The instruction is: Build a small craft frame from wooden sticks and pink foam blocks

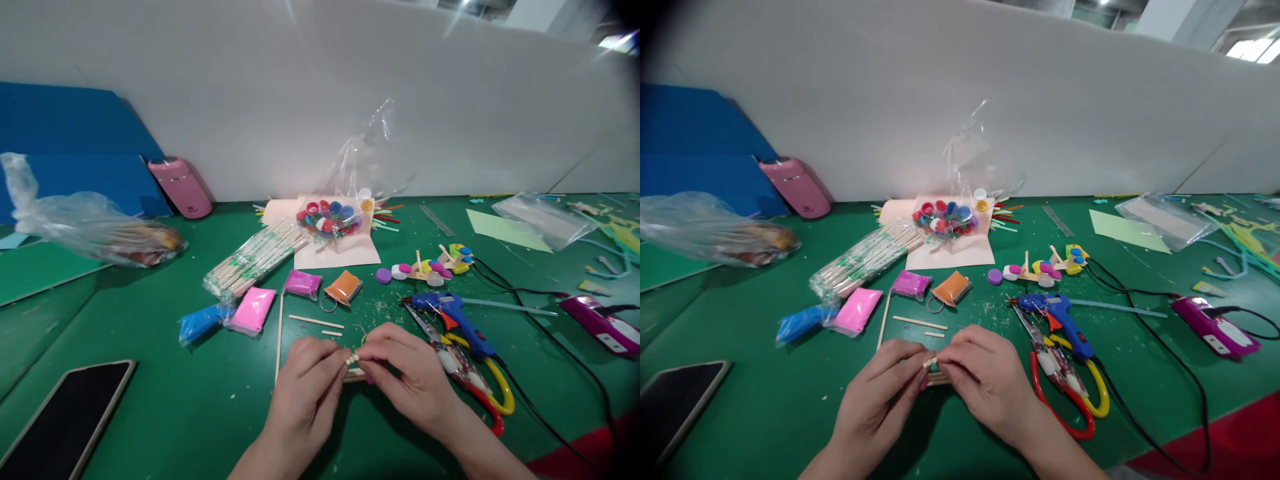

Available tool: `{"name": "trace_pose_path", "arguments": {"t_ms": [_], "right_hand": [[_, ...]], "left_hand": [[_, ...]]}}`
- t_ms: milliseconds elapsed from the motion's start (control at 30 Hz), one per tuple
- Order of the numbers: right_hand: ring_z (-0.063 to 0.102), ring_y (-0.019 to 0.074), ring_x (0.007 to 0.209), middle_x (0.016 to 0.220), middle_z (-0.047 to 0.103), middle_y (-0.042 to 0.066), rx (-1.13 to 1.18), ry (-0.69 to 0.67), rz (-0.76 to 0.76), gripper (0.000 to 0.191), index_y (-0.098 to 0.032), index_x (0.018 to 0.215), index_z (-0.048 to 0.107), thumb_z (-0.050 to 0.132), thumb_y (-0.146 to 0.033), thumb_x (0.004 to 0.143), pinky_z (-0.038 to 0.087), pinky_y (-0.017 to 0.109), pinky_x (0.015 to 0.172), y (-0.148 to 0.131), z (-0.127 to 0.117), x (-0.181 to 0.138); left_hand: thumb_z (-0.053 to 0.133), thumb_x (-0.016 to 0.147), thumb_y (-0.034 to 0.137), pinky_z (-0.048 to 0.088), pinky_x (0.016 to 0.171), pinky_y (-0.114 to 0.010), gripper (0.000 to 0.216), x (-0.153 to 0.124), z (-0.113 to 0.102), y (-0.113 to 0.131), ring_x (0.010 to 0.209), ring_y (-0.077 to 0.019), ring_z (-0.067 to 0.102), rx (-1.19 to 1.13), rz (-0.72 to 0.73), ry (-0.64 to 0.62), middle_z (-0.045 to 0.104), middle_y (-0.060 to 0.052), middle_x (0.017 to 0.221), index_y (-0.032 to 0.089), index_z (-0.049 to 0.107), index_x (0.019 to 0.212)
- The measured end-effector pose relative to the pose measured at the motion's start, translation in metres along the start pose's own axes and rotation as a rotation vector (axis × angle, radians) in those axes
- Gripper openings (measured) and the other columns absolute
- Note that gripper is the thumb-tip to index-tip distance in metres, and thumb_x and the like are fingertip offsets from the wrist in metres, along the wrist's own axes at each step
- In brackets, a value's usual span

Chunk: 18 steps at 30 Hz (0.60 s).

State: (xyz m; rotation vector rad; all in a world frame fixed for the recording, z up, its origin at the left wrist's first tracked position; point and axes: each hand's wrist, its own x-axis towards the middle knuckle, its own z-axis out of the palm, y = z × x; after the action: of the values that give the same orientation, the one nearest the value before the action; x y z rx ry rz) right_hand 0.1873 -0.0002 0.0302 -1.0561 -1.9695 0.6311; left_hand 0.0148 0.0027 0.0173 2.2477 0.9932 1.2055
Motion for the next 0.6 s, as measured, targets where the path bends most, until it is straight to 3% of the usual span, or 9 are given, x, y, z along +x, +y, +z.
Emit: {"name": "trace_pose_path", "arguments": {"t_ms": [600], "right_hand": [[0.056,0.0131,0.070,0.076,0.059,0.004,-0.007,0.000,-0.013,0.015,-0.019,0.086,0.063,0.051,-0.012,0.080,0.046,0.024,0.062,0.0005,0.0001,0.0003]], "left_hand": [[0.049,0.076,0.003,0.048,0.064,-0.027,0.023,0.0009,-0.0008,0.0012,0.071,-0.0158,0.057,0.014,0.002,0.005,0.062,-0.008,0.080,0.014,0.061,0.092]]}}
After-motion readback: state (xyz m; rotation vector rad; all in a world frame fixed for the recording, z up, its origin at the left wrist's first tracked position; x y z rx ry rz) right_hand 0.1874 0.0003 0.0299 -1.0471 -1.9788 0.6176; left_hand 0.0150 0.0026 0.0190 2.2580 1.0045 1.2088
